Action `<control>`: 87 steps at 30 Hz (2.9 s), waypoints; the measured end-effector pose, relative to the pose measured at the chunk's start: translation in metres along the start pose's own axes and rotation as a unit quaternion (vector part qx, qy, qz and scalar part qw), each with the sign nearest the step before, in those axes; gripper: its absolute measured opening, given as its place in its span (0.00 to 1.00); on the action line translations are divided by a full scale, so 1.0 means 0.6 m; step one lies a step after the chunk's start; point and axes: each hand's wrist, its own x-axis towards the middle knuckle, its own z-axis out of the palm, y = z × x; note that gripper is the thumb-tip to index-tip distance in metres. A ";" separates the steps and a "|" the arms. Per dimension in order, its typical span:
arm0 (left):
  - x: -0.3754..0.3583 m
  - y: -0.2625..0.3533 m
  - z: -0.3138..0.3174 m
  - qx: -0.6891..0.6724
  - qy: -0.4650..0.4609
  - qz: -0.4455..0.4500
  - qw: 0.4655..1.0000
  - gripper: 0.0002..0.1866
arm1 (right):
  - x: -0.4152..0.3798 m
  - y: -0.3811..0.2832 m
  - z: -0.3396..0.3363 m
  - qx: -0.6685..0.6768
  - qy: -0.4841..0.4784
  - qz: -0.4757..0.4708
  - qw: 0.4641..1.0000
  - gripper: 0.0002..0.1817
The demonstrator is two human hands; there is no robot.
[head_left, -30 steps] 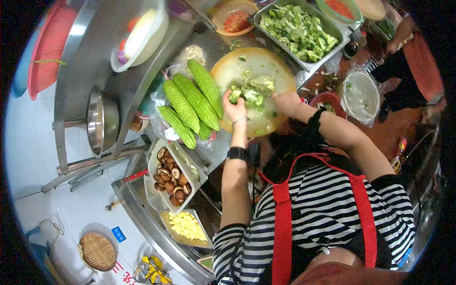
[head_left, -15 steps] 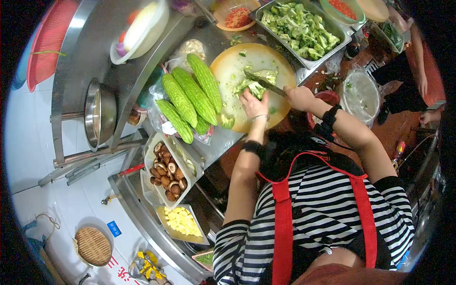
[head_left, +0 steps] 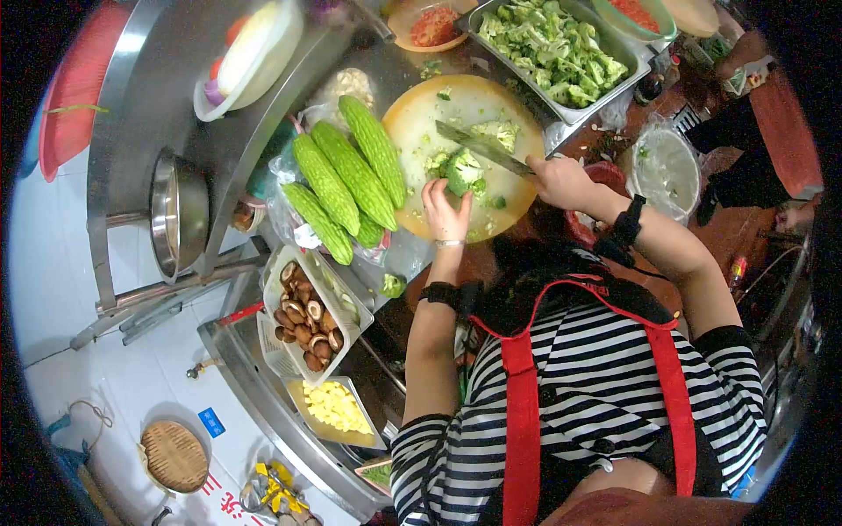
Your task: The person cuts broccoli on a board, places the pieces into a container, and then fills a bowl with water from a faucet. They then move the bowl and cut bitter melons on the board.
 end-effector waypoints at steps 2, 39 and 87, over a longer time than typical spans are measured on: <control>-0.007 -0.005 0.020 -0.045 0.016 -0.055 0.997 0.26 | 0.016 -0.015 0.022 -0.009 -0.034 -0.031 0.999 0.13; -0.529 -0.090 -0.077 0.101 -0.229 -0.532 0.809 0.14 | -0.230 0.099 0.067 0.317 0.165 0.117 0.927 0.13; -0.667 -0.591 0.673 -0.059 -0.350 -0.240 0.904 0.22 | -0.266 0.413 0.648 0.500 0.505 0.256 0.656 0.11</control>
